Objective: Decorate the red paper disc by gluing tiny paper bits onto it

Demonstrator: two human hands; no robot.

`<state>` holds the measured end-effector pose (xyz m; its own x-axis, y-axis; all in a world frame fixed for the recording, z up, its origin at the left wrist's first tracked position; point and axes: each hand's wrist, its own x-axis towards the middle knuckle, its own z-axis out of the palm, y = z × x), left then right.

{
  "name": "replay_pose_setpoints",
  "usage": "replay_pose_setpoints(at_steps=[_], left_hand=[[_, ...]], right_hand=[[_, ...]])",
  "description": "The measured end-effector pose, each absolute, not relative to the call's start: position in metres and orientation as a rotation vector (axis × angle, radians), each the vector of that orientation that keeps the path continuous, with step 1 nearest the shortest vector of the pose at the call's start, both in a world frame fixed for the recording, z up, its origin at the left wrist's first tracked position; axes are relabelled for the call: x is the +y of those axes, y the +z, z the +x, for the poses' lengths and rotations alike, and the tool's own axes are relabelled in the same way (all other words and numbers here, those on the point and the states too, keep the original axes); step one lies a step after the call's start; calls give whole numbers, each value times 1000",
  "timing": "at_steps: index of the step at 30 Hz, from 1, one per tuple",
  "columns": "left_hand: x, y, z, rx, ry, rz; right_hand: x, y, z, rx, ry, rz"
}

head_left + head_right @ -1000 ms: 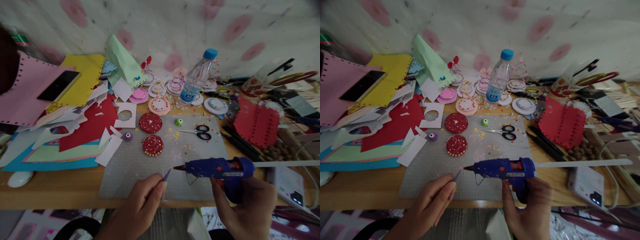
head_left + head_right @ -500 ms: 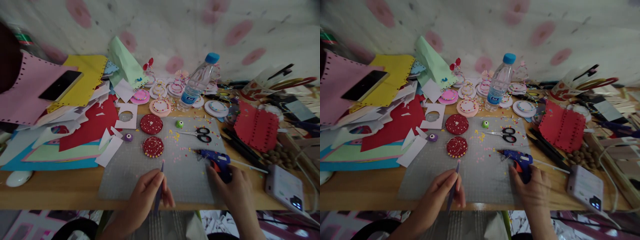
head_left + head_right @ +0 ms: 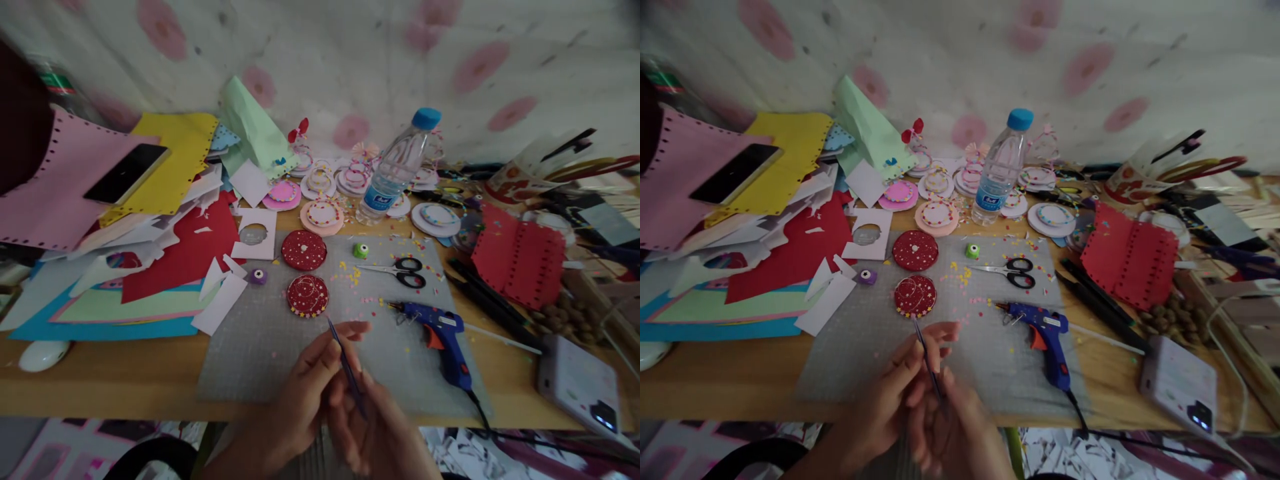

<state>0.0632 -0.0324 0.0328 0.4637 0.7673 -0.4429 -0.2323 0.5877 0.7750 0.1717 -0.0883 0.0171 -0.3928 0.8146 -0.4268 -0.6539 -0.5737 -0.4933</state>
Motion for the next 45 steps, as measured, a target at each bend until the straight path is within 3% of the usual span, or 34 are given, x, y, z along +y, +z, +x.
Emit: replay_pose_setpoints(at_steps=[4,8,11,14,17,21,26,45], left_hand=[[-36,27,64,806,734,700],[-36,22,69,737,760,772],[-34,22,68,770,794,844],[-34,22,53,909,864,1043],[-31,21,29,1067,940,1446],[-21,11,8,1113,939,1999],[-14,-3,11,1059,886,2363],[-17,-10,15,1037,707,2530]], right_hand=[[-82,13,171,100,2208,-395],[-82,16,174,97,2062,-445],[-78,21,179,-44,1917,-662],[-67,22,192,-329,1574,-1040],[-53,16,207,-765,1197,-1461],[-41,0,214,-1150,1011,-1698],[-39,-12,210,-1224,950,-1729],[-34,-14,209,-1256,950,-1721]])
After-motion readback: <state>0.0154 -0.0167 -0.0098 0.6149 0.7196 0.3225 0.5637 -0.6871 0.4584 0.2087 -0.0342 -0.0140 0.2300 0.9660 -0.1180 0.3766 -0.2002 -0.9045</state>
